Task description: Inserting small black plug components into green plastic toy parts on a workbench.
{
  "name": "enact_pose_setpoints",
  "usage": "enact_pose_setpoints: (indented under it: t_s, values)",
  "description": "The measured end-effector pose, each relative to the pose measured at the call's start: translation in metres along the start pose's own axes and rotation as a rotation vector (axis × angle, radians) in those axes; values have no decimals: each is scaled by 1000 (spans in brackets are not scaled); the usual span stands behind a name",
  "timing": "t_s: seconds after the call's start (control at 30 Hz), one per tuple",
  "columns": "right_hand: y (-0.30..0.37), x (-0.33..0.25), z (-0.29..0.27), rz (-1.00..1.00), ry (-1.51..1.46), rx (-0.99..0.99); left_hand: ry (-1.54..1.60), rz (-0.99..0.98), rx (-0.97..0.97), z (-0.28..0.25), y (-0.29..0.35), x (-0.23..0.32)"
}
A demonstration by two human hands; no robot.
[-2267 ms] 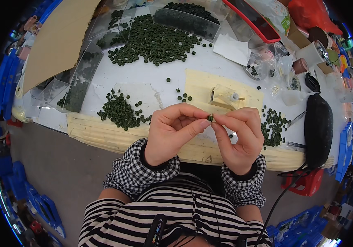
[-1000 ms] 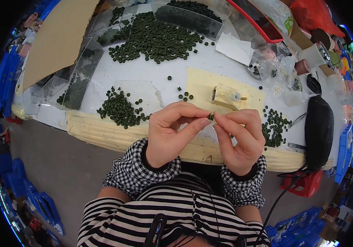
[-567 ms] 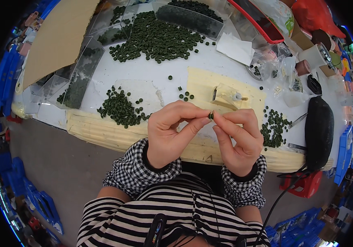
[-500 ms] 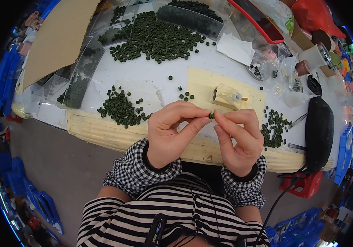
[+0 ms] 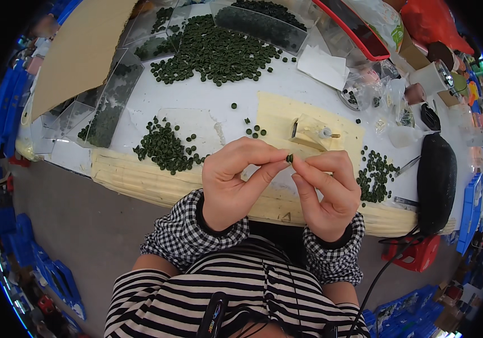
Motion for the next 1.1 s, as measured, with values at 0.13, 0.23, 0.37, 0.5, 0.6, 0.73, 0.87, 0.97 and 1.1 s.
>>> enact_pose_setpoints:
  t_s: [0.13, 0.23, 0.37, 0.5, 0.6, 0.73, 0.87, 0.97, 1.1]
  values:
    - [0, 1, 1, 6, -19, -9, -41, 30, 0, 0, 0, 4]
    - [0, 2, 1, 19, -33, -20, -76, 44, 6, 0, 0, 6]
    - [1, 3, 1, 30, -49, -24, -125, 73, -8, 1, 0, 9]
    - [1, 4, 1, 32, -56, -25, -144, 79, -12, 1, 0, 8]
    - [2, 5, 1, 37, -56, -26, -166, 85, -14, 2, 0, 10]
    - [3, 7, 2, 63, -41, -12, -190, 89, -10, 2, -1, 11]
    - [3, 8, -8, 54, 90, 78, -422, -13, -81, -5, -11, 8]
    - [7, 12, -16, 104, 103, 154, -688, -83, -123, -22, -15, -2]
    - [7, 9, -15, 75, 111, 153, -840, -54, -150, -27, -18, -4]
Point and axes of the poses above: each hand's wrist, its own y-axis away from the middle knuckle, its own z-axis out of the palm, x = y × z, the point moved 9 cm from there along -y, towards the middle knuckle, and after that the axes turned 2 degrees about -x, right-handed, at the moved point
